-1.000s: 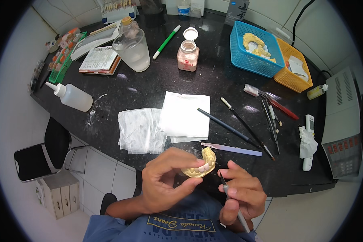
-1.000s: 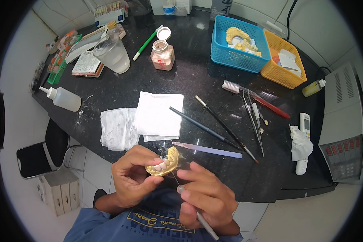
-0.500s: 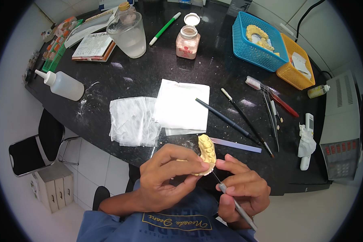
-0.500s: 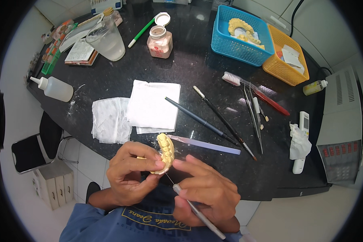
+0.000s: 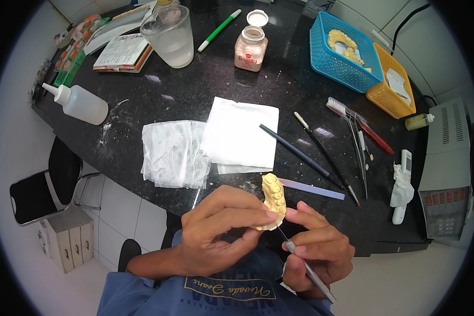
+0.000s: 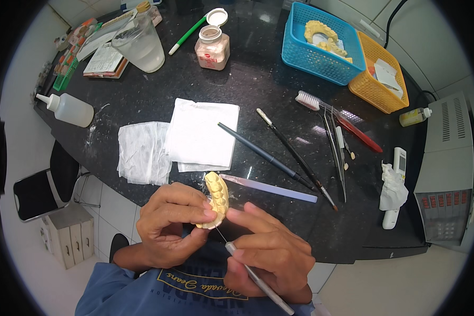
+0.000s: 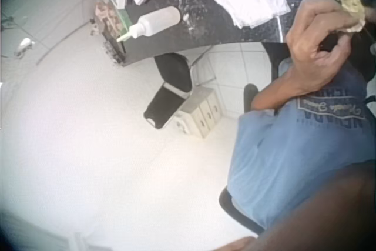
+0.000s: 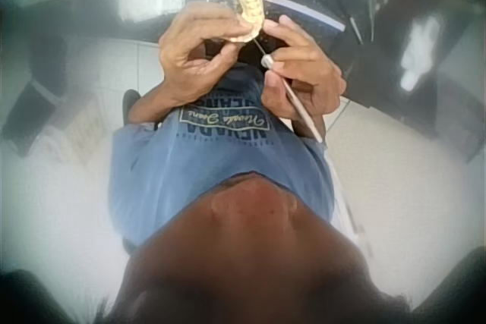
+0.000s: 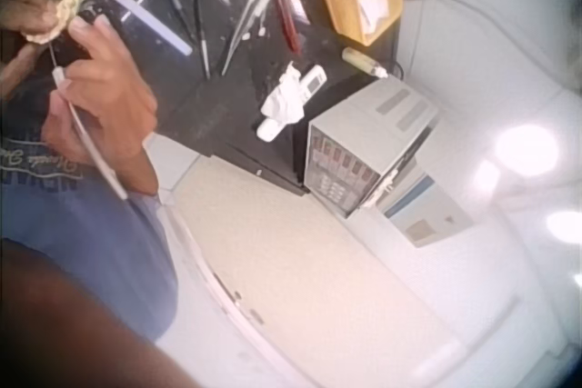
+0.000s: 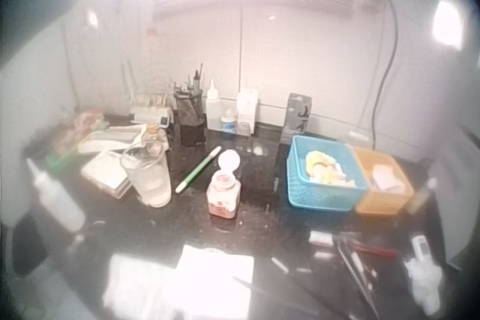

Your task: The person uses a fine brush to apply a pink substance to a yellow denture model held in their left hand. They then switch to a metal tool to scrape and smooth the surface of the denture, focusing on the gum and tooth areas. The person repeatedly switches between the brush and the metal tool to refine the shape and finish of the denture.

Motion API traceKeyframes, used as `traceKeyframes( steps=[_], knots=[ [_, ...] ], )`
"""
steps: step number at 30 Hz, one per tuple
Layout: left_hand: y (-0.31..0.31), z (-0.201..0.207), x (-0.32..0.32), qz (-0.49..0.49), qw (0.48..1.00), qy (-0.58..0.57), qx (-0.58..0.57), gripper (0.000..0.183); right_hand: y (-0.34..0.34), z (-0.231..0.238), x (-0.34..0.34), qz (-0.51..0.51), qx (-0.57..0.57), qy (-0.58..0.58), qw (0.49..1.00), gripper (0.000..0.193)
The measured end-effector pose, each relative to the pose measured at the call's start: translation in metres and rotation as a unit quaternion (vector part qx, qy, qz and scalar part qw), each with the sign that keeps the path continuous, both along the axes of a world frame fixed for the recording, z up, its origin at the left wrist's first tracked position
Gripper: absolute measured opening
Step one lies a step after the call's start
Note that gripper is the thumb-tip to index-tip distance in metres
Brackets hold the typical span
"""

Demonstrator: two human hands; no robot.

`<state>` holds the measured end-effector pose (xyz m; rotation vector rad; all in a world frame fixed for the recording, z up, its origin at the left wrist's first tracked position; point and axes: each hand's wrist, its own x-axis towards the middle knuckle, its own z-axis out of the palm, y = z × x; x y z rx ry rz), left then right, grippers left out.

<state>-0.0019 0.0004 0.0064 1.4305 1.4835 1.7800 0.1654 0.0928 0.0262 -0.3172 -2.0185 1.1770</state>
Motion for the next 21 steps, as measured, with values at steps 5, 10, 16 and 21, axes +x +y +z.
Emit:
traceKeyframes(
  steps=[5, 10, 16, 21],
  knots=[
    [0.0002, 0.0017, 0.0005, 0.000, 1.000, -0.001, -0.001, 0.034, -0.0006, 0.0005, 0.0008, -0.003, 0.000, -0.004, 1.000, 0.029],
    [0.0004, 0.0021, 0.0007, 0.003, 1.000, 0.004, -0.003, 0.035, -0.0033, -0.0010, -0.0002, -0.008, 0.013, -0.012, 1.000, 0.019],
    [-0.0001, 0.0012, 0.0000, 0.001, 1.000, 0.005, -0.005, 0.036, -0.0034, -0.0053, 0.0008, -0.013, -0.015, 0.018, 1.000, 0.030],
    [0.0001, 0.0014, 0.0005, 0.002, 1.000, 0.003, 0.000, 0.036, -0.0024, -0.0029, 0.0018, -0.006, -0.001, 0.007, 1.000, 0.027]
  ],
)
